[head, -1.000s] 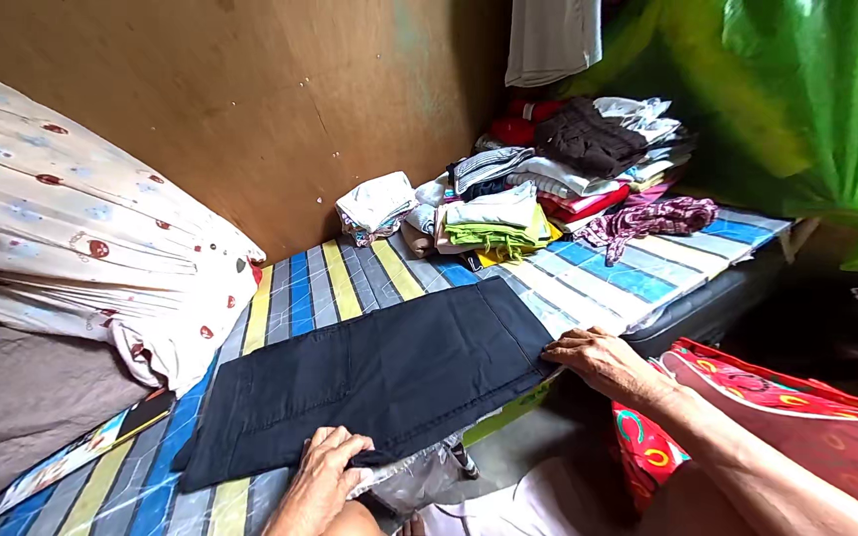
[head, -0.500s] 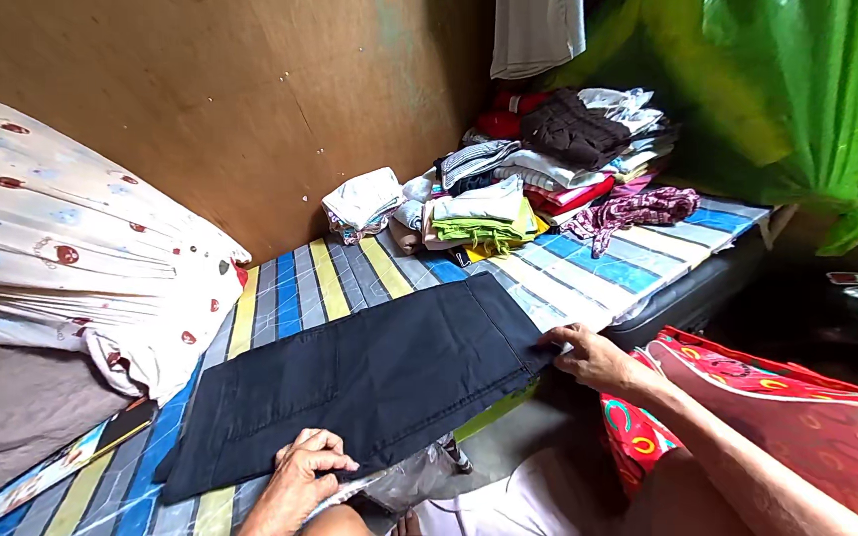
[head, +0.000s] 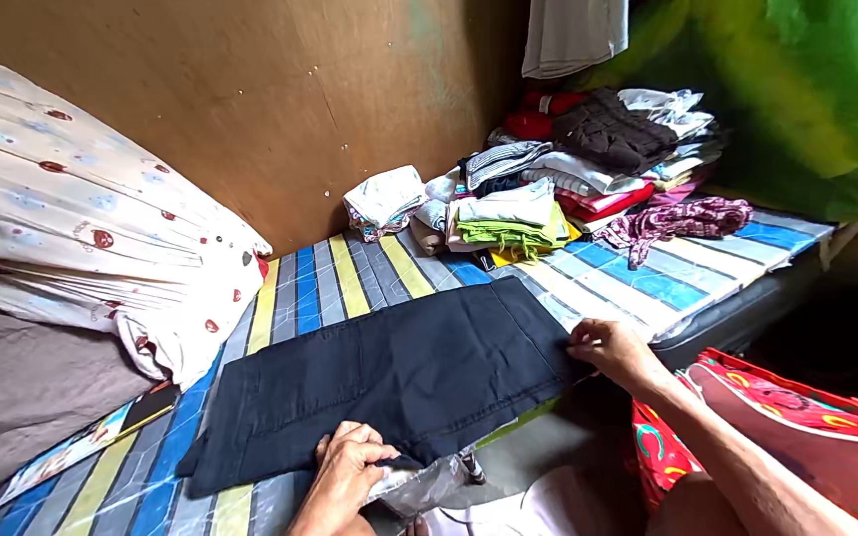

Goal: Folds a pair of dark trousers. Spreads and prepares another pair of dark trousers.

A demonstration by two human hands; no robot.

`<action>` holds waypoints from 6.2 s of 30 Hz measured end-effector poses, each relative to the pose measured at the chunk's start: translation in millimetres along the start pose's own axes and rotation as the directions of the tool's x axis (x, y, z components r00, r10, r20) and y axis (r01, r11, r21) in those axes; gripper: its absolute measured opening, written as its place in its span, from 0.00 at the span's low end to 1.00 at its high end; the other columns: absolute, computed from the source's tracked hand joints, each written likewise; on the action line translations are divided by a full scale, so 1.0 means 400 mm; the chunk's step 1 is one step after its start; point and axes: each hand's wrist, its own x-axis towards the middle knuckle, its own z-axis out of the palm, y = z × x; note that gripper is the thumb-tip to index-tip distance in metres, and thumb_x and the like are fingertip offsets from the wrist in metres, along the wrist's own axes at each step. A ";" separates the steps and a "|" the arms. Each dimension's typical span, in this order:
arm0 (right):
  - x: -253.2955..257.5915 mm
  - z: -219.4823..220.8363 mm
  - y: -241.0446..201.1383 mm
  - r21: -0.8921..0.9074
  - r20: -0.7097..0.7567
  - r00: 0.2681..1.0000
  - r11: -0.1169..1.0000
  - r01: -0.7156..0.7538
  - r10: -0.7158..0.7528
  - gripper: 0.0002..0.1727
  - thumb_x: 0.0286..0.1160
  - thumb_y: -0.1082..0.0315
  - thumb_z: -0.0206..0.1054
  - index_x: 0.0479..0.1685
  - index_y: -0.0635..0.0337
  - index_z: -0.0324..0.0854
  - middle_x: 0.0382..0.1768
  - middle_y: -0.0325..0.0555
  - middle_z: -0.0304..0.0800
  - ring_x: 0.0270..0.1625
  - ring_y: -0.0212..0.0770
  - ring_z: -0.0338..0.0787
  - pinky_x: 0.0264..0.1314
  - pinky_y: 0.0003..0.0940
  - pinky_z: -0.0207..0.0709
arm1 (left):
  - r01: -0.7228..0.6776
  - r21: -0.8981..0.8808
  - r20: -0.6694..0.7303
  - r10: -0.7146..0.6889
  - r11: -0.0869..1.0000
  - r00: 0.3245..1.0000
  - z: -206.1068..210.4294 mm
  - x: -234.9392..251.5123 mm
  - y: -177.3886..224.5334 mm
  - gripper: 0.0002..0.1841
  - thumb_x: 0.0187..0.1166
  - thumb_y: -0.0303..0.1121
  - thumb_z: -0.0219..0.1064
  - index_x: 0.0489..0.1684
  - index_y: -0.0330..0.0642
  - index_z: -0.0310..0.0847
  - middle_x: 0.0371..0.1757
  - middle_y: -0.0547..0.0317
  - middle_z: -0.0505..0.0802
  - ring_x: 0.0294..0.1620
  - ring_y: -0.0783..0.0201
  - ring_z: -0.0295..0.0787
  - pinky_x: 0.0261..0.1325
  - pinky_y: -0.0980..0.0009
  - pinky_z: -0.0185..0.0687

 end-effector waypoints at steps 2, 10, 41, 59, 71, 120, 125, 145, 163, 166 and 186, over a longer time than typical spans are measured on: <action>0.009 -0.007 -0.005 -0.081 -0.071 0.995 0.995 0.060 -0.065 0.05 0.71 0.82 0.73 0.42 0.74 0.86 0.39 0.65 0.90 0.45 0.62 0.89 0.53 0.63 0.78 | -0.043 0.016 -0.001 0.043 0.999 0.999 0.005 -0.001 0.005 0.10 0.67 0.25 0.73 0.41 0.45 0.99 0.47 0.50 0.95 0.66 0.40 0.82 0.67 0.30 0.60; 0.048 0.040 0.026 -0.575 -0.160 0.888 0.772 0.272 -0.432 0.11 0.66 0.89 0.66 0.46 0.75 0.88 0.56 0.84 0.81 0.60 0.84 0.81 0.57 0.77 0.73 | -0.256 -0.161 0.051 0.267 0.953 0.962 0.022 0.013 0.026 0.15 0.75 0.39 0.69 0.50 0.40 0.96 0.54 0.49 0.97 0.68 0.43 0.86 0.76 0.33 0.61; 0.191 0.194 -0.172 -0.566 0.420 0.901 0.743 0.357 -0.112 0.31 0.94 0.53 0.50 0.94 0.48 0.57 0.94 0.58 0.49 0.96 0.66 0.44 0.84 0.80 0.40 | 0.771 -0.166 -0.239 -0.784 0.614 0.573 -0.273 0.164 -0.417 0.35 0.79 0.43 0.74 0.74 0.20 0.72 0.75 0.20 0.78 0.82 0.31 0.70 0.84 0.39 0.60; 0.411 -0.051 -0.312 -0.551 0.347 0.878 0.686 0.475 -0.330 0.11 0.75 0.73 0.74 0.50 0.71 0.88 0.47 0.70 0.90 0.57 0.71 0.88 0.62 0.70 0.74 | 0.321 -0.519 -0.476 -0.579 0.793 0.662 -0.459 0.195 -0.295 0.36 0.67 0.16 0.76 0.79 0.26 0.66 0.69 0.30 0.83 0.69 0.43 0.82 0.71 0.44 0.77; 0.134 -0.061 -0.089 -0.534 0.200 0.595 0.422 0.732 -0.779 0.13 0.50 0.88 0.76 0.34 0.64 0.91 0.30 0.56 0.92 0.37 0.62 0.93 0.44 0.70 0.81 | -0.005 -0.031 -0.551 -0.013 0.999 0.834 -0.430 -0.089 -0.411 0.05 0.63 0.13 0.67 0.26 0.29 0.88 0.46 0.44 0.95 0.56 0.51 0.91 0.67 0.50 0.82; 0.301 0.194 0.022 -0.528 0.316 0.834 0.646 0.551 -0.453 0.37 0.89 0.46 0.47 0.85 0.67 0.69 0.87 0.73 0.60 0.89 0.84 0.51 0.79 0.87 0.40 | 0.169 -0.653 -0.388 -0.517 0.738 0.763 -0.324 0.227 -0.581 0.04 0.83 0.19 0.61 0.43 0.29 0.82 0.34 0.56 0.86 0.37 0.69 0.80 0.48 0.68 0.77; 0.301 0.193 0.024 -0.509 0.308 0.842 0.671 0.539 -0.443 0.40 0.88 0.42 0.46 0.86 0.68 0.67 0.87 0.76 0.58 0.89 0.86 0.48 0.79 0.87 0.39 | 0.234 -0.616 -0.314 -0.506 0.752 0.803 -0.320 0.239 -0.549 0.19 0.76 0.14 0.65 0.66 0.25 0.77 0.56 0.41 0.91 0.54 0.60 0.88 0.62 0.63 0.81; 0.255 0.889 -0.640 -0.065 0.603 0.705 0.858 0.510 -0.374 0.14 0.82 0.61 0.68 0.54 0.62 0.90 0.52 0.58 0.92 0.63 0.56 0.86 0.71 0.61 0.66 | 0.732 -0.187 -0.075 -0.752 0.655 0.655 -0.377 0.190 -0.494 0.18 0.80 0.38 0.72 0.61 0.35 0.86 0.60 0.41 0.90 0.68 0.45 0.82 0.73 0.39 0.67; 0.246 0.897 -0.608 0.026 0.504 0.740 0.864 0.502 -0.445 0.12 0.81 0.64 0.70 0.54 0.61 0.89 0.48 0.58 0.94 0.59 0.57 0.89 0.70 0.60 0.70 | 0.766 -0.245 -0.223 -0.804 0.594 0.552 -0.375 0.194 -0.443 0.13 0.79 0.38 0.74 0.47 0.36 0.91 0.53 0.40 0.92 0.63 0.43 0.84 0.69 0.37 0.69; 0.257 0.895 -0.602 0.074 0.553 0.678 0.839 0.539 -0.484 0.15 0.79 0.63 0.72 0.57 0.63 0.87 0.46 0.57 0.93 0.57 0.56 0.89 0.70 0.62 0.69 | 0.792 -0.171 -0.151 -0.809 0.587 0.567 -0.386 0.186 -0.431 0.18 0.77 0.43 0.76 0.47 0.34 0.91 0.52 0.39 0.92 0.60 0.43 0.84 0.66 0.39 0.71; 0.253 0.903 -0.586 0.120 0.458 0.695 0.813 0.570 -0.554 0.11 0.82 0.66 0.69 0.53 0.65 0.87 0.40 0.60 0.92 0.50 0.60 0.90 0.60 0.63 0.75 | 0.817 -0.171 -0.142 -0.835 0.550 0.532 -0.367 0.204 -0.444 0.15 0.79 0.40 0.73 0.37 0.33 0.90 0.49 0.40 0.90 0.59 0.43 0.80 0.67 0.34 0.62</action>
